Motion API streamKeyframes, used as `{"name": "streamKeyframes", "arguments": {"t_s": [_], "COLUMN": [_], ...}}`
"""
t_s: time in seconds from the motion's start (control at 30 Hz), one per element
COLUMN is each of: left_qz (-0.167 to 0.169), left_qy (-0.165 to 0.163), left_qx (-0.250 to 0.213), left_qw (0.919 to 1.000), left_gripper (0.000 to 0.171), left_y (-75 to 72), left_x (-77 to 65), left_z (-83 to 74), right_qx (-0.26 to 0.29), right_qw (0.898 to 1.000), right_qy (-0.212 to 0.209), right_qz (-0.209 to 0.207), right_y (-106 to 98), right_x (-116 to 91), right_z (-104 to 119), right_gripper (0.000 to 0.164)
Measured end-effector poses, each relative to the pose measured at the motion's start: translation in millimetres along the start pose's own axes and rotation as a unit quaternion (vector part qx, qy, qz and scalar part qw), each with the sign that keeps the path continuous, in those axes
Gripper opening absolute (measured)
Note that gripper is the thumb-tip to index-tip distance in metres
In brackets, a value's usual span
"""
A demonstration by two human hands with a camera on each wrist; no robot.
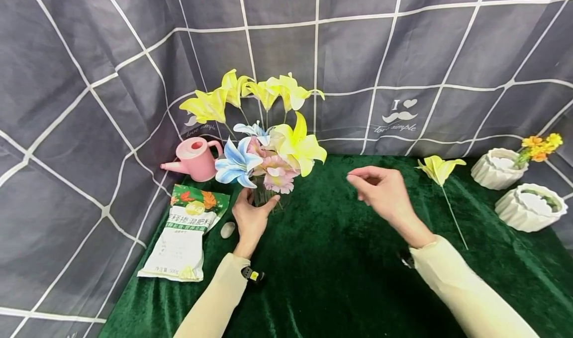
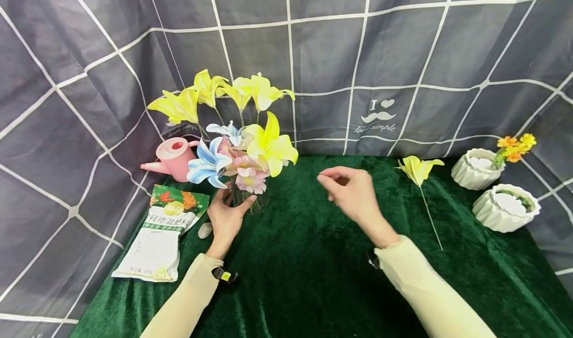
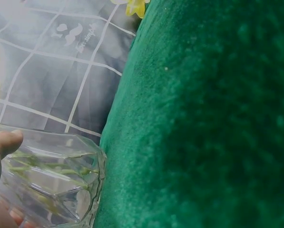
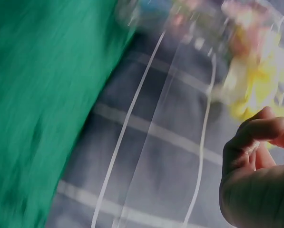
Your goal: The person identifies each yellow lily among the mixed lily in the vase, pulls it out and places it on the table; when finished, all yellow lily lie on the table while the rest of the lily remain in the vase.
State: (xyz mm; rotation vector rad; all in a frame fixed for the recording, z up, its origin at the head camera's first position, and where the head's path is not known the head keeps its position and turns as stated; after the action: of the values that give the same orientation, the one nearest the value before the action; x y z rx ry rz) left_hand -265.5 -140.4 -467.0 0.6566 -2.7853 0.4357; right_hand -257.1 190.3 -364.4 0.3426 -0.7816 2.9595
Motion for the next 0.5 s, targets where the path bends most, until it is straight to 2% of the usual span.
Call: {"name": "streamKeyframes", "arguments": {"t_s": [0.17, 0.27, 0.37, 0.5], "left_qz": [-0.002, 0.0, 0.001, -0.002], "left_qy": [0.008, 0.004, -0.003, -0.005], "left_qx": [-0.003, -0.001, 0.005, 0.013], "left_qw": [1.0, 1.0, 1.0, 0.9999], "left_gripper": [0.06, 0.059, 0.059, 0.059], "left_y": [-1.4, -0.5, 0.4, -0.8], "left_x": [1.4, 1.7, 1.2, 0.8], "left_z": [-0.8, -0.9, -0.9, -1.4], "right_qx": [0.085, 0.135, 0.174, 0.196], "right_qw": [0.996, 0.99, 0.984, 0.98], "right_qy": [-0.009, -0.006, 0.009, 0.029], "right_qz": [0.028, 0.028, 0.017, 0.003], "right_y": [47, 69, 84, 98], "right_x": [9, 17, 25, 33], "right_z": [21, 28, 31, 33], "right_gripper": [0.025, 0.025, 0.024, 0.022]}}
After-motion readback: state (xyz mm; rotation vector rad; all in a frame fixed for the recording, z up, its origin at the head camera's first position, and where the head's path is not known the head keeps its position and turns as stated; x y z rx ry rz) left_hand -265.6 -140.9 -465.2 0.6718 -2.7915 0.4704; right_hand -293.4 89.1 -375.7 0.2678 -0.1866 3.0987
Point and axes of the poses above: each hand's wrist, its own x-axis towards the middle knuckle, its own y-axis out of the palm, z = x × y, the point moved 7 cm from there along x, towards the middle knuckle, and after that the axes turned 5 degrees about -x, right-handed, at the moved point
